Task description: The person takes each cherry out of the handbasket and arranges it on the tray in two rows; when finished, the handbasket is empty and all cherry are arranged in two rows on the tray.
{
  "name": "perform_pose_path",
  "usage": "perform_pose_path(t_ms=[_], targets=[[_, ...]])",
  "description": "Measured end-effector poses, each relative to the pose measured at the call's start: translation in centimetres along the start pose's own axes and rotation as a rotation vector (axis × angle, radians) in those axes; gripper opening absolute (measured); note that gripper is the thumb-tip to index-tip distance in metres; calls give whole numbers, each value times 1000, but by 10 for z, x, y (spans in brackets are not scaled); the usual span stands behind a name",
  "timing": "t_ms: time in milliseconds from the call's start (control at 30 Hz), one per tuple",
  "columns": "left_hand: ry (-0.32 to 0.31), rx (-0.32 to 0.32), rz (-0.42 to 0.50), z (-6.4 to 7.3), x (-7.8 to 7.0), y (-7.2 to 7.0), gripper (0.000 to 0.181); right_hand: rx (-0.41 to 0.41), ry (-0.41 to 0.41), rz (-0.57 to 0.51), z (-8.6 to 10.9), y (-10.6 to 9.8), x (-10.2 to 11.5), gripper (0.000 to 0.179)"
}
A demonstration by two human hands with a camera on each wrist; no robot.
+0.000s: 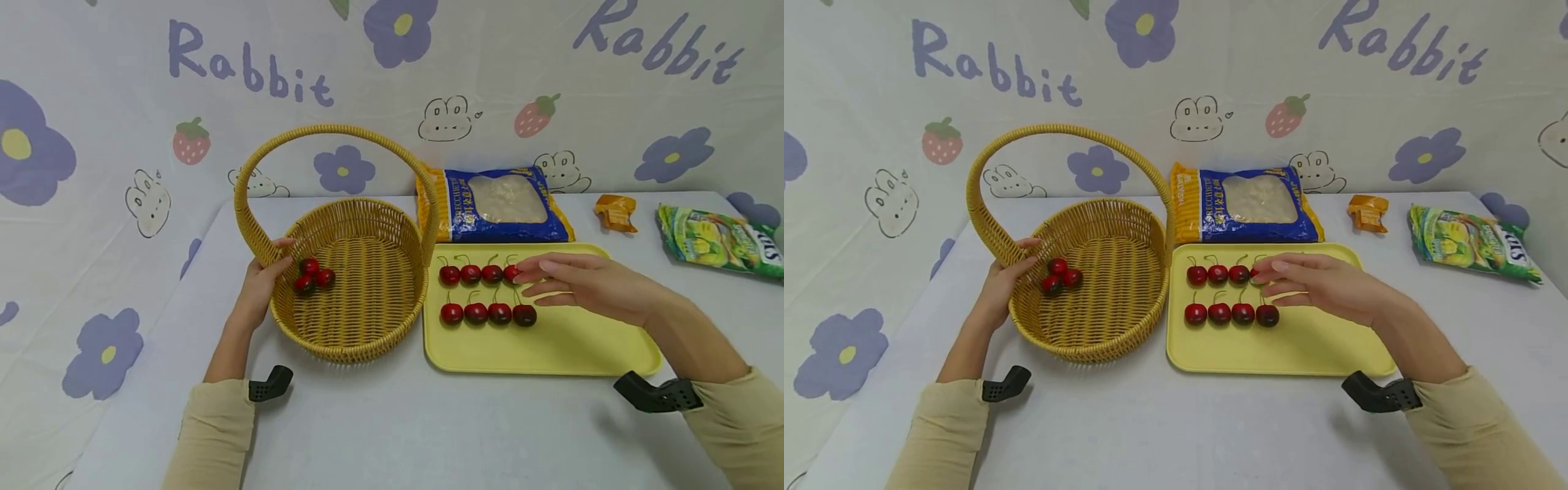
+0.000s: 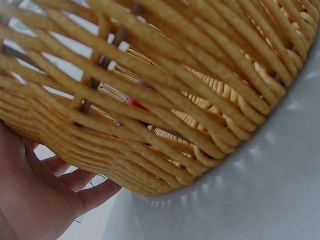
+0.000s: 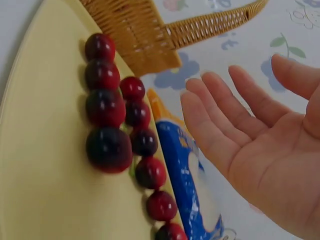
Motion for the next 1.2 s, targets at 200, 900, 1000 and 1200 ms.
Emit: perform_pose_path(t_ms=[200,900,1000,1200], targets=[[-3,4,4,0,0,0,40,110,-49,-11,-19,31,21,42],[-12,4,21,0,2,0,40,135,-1,-146,-110,117,54,43],[-12,6,22,0,2,0,40,107,19,-196,-123,123,56,42],[-3,7,26,-1,2,1,40,46,52,-252,-148,129,57,43]])
Point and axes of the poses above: each hand's wrist, its own z-axis away from the middle knuckle, its own y-axis out of the palm, x = y × z, the point moved 10 cm from there along -z, towards the middle knuckle, and after that the axes turned 3 degrees about -x, right-handed, at the moved point
